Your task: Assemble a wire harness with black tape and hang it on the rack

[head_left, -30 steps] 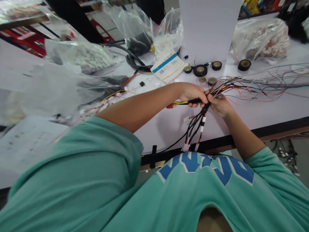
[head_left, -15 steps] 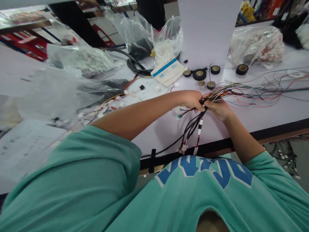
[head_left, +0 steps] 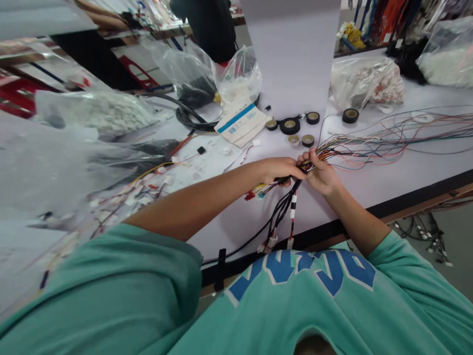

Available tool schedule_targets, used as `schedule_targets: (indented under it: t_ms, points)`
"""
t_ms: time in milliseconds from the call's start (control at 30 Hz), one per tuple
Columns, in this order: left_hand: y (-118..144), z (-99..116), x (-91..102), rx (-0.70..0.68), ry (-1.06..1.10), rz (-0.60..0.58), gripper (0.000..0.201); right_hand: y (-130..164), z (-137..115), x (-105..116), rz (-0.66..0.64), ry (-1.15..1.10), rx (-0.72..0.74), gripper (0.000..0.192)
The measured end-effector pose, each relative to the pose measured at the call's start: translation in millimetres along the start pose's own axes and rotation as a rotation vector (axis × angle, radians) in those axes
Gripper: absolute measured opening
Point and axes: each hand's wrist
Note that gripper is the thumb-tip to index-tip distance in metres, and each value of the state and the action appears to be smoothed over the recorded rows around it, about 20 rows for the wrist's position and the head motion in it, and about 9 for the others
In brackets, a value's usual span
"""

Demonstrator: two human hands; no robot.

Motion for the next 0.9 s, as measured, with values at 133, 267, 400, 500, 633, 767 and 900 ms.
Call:
schedule_targets:
  t_ms: [133,267,400,500,633,767,900]
  points:
    - [-6,0,3.4,0.005,0.177,-0.101,0.014,4,-4,1,-0.036,0.063,-0.037,0.011]
    - [-4,-1,6.5,0.008,0.207,-0.181,0.013,4,-8,5,-0.068,0.135,-0.043,0.014]
    - [-4,-4,7.9,-0.005,0.222,-0.185,0.016,2,-8,8,-0.074,0.165,-0.051,0.019]
    - [-6,-7,6.8,-0.024,0.223,-0.148,0.014,1,-7,8,-0.050,0.191,-0.040,0.017]
    - [-9,-11,4.3,-0.061,0.158,-0.130,0.020,0,-5,10,-0.018,0.184,-0.017,0.017]
    - [-6,-10,3.2,-0.073,0.000,-0.041,0.022,-3,-4,15,0.042,0.215,-0.014,0.026]
    - [6,-4,5.4,-0.115,-0.471,0.185,0.025,8,-10,20,0.094,0.553,-0.064,0.035]
Point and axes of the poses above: each hand's wrist, its own y-axis away from the middle knuckle, its own x-axis out of the back of the hand, z = x × y, and after that the axes turned 8 degrees about -y, right-handed
